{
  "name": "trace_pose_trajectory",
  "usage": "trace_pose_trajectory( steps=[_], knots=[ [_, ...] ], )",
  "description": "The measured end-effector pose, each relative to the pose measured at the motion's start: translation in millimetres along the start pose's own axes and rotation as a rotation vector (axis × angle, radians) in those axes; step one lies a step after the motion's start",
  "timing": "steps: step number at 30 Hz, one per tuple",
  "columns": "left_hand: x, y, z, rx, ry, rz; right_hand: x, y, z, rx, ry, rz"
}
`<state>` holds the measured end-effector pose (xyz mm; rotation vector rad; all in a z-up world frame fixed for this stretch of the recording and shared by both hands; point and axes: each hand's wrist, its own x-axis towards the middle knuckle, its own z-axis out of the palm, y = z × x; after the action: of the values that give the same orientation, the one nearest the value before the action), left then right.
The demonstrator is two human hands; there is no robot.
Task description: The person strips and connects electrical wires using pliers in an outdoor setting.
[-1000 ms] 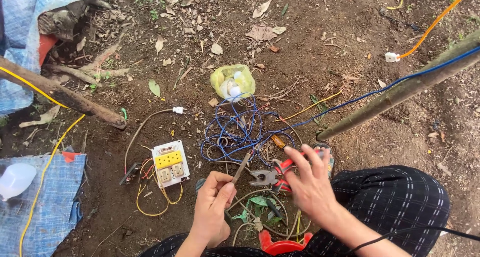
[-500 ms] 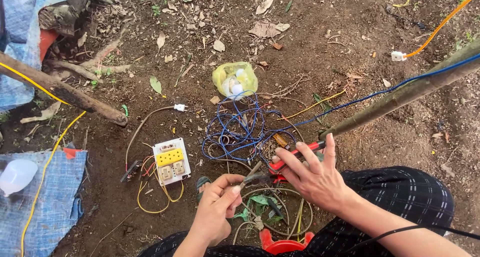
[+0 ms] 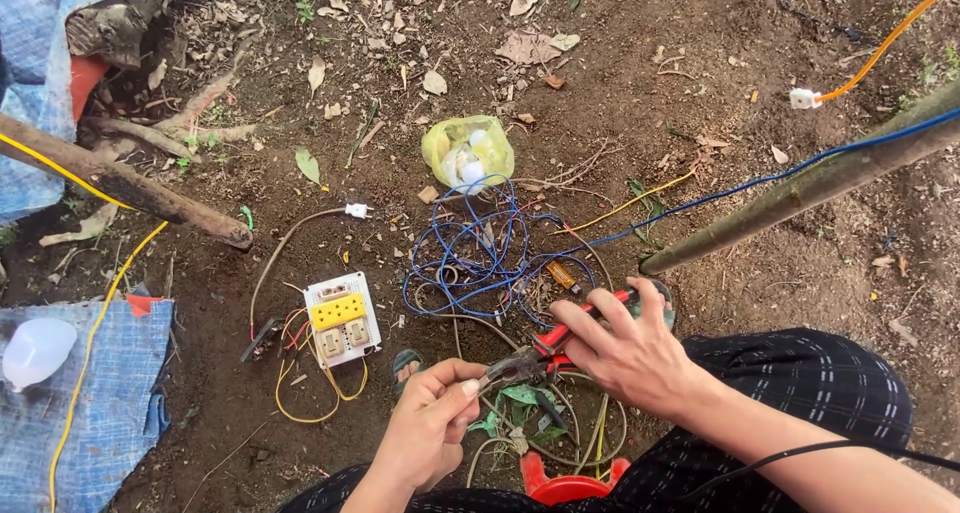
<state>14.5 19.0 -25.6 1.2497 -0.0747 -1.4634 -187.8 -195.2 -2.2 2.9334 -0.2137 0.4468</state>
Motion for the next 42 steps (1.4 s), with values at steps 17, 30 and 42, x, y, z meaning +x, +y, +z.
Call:
trace_pose_trajectory(
  steps=[17,30,42],
  knots=[
    [-6.8,1.0,6.4,0.028,-0.032,0.034,-23.8,-12.2,21.9,0.692,-0.194,0.109],
    [-9.5,-0.9,6.9,0.09,-0.046,0.056,-13.8,-19.1,21.1,0.381,-0.046,-0.013],
    [-15.3,3.5,2.8,0.072,-0.063,0.084,-6.0,-17.9,4.8,0.182,0.0,0.011]
  ],
)
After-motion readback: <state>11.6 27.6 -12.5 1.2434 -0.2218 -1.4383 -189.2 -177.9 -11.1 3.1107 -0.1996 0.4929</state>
